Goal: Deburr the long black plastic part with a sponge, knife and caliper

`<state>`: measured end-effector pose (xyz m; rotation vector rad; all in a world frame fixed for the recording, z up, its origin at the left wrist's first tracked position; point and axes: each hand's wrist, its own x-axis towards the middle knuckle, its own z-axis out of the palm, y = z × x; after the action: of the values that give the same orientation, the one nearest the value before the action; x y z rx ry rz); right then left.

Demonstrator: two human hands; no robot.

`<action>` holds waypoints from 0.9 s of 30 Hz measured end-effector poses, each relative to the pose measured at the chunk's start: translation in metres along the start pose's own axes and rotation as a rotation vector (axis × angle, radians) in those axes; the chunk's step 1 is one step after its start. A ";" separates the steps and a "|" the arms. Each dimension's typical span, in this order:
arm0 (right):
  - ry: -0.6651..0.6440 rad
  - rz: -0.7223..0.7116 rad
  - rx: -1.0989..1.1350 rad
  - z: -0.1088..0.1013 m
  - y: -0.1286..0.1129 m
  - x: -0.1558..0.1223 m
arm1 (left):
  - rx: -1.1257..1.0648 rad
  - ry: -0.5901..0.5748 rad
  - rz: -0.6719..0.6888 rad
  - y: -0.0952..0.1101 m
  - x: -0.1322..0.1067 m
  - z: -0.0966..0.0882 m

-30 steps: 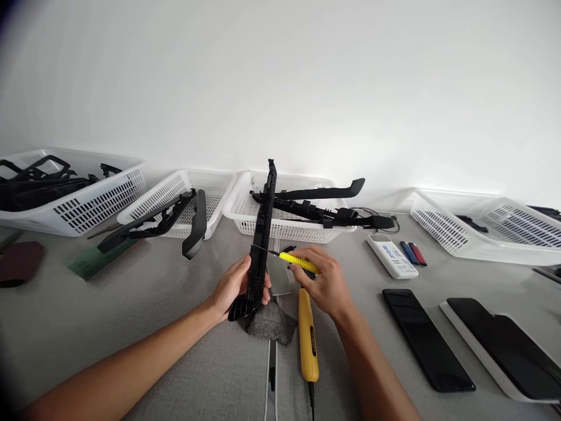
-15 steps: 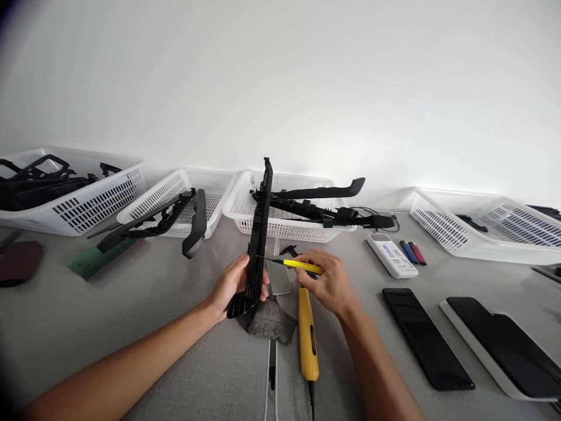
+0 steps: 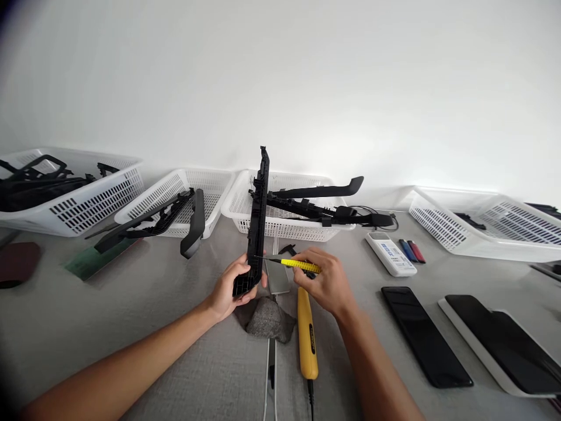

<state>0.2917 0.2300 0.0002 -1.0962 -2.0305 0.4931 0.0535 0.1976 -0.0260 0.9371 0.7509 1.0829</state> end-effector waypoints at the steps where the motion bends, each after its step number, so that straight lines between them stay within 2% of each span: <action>1: 0.006 -0.001 0.007 -0.001 0.000 0.000 | 0.001 0.006 0.003 0.000 0.000 -0.001; 7: -0.075 0.022 0.056 -0.008 -0.001 -0.001 | -0.075 0.043 -0.020 -0.001 0.003 -0.003; 12: -0.024 -0.002 0.033 -0.004 0.001 -0.001 | -0.079 0.086 -0.041 -0.001 0.005 -0.002; 17: 0.012 -0.034 0.057 -0.002 0.000 -0.001 | -0.114 0.121 -0.124 -0.002 0.004 -0.002; 20: 0.043 -0.023 0.053 -0.003 -0.001 -0.001 | -0.115 0.104 -0.122 -0.002 0.003 -0.003; 27: 0.021 -0.032 0.042 -0.005 0.000 0.000 | -0.061 0.070 -0.104 0.000 0.003 -0.003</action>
<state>0.2953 0.2294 0.0031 -1.0377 -2.0076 0.5041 0.0516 0.2015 -0.0280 0.8028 0.8111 1.0457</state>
